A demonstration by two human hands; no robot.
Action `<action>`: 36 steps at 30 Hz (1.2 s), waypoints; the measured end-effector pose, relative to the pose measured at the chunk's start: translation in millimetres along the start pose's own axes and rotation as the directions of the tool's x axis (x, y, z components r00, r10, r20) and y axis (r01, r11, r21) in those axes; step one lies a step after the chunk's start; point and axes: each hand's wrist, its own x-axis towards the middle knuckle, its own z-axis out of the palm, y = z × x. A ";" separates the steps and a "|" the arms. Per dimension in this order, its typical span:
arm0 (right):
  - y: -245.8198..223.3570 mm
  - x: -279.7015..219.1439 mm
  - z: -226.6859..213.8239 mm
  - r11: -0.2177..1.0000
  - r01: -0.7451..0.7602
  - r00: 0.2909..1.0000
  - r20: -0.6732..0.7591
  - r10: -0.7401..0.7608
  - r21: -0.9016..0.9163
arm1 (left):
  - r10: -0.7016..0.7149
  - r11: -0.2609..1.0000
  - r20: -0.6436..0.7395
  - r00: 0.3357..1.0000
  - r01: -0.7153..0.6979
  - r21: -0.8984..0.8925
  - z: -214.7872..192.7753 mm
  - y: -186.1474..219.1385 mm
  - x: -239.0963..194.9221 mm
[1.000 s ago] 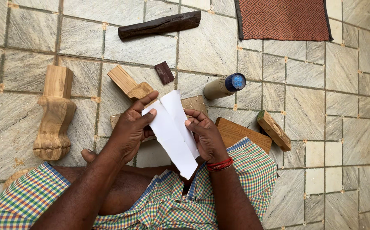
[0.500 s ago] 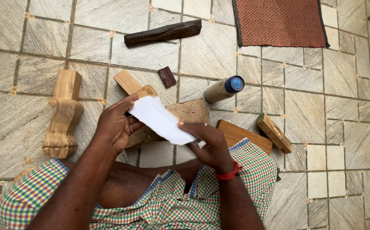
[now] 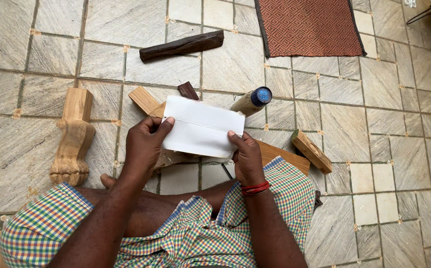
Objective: The person sits on a tiled floor and sands a carved wooden piece using a small piece of sandpaper. They tear a piece of sandpaper from a larger sheet, wrap it around a small block, and rub it against the wooden object to smooth its surface.
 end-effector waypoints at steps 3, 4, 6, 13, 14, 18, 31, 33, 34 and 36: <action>0.5 -1.4 6.2 0.991 0.057 0.998 0.009 -0.057 -0.119 | 0.049 0.995 -0.055 0.997 -0.044 0.085 -1.7 4.7 -1.8; 0.2 -1.6 7.1 0.982 0.081 0.997 0.006 -0.081 -0.173 | 0.058 0.991 -0.063 0.996 -0.050 0.121 -1.6 5.2 -1.5; -2.1 -2.5 6.3 0.981 0.105 0.994 0.006 -0.105 -0.166 | 0.066 0.986 -0.053 0.996 -0.057 0.157 -1.5 4.5 0.4; -38.7 -2.9 -17.6 0.929 0.282 0.959 0.081 -0.270 -0.240 | 0.080 0.980 0.166 0.983 -0.108 0.169 1.1 6.1 12.7; -46.8 -5.1 -22.7 0.919 0.204 0.979 0.082 -0.187 -0.336 | 0.068 0.977 0.192 0.979 -0.104 0.186 2.1 8.0 15.6; -66.3 -20.8 -30.0 0.856 0.122 0.992 0.095 -0.085 -0.503 | -0.037 0.988 0.276 0.960 -0.007 0.155 2.8 14.8 34.3; -75.0 -0.6 6.2 0.568 -0.083 0.996 -0.081 0.030 -0.819 | 0.229 0.476 0.285 0.931 -0.363 0.801 -11.9 6.7 4.2; -82.2 8.0 -1.2 0.556 -0.026 0.995 0.031 0.093 -0.831 | 0.079 0.433 0.276 0.958 -0.283 0.856 -38.8 -2.5 -16.1; -82.5 12.0 -3.8 0.550 -0.003 0.989 0.081 0.127 -0.835 | 0.118 0.464 0.285 0.951 -0.307 0.831 -35.8 -6.7 -22.3; -74.0 22.8 -0.4 0.498 0.025 0.975 0.131 0.178 -0.867 | 0.201 0.523 0.289 0.936 -0.352 0.776 -25.7 -13.6 -32.2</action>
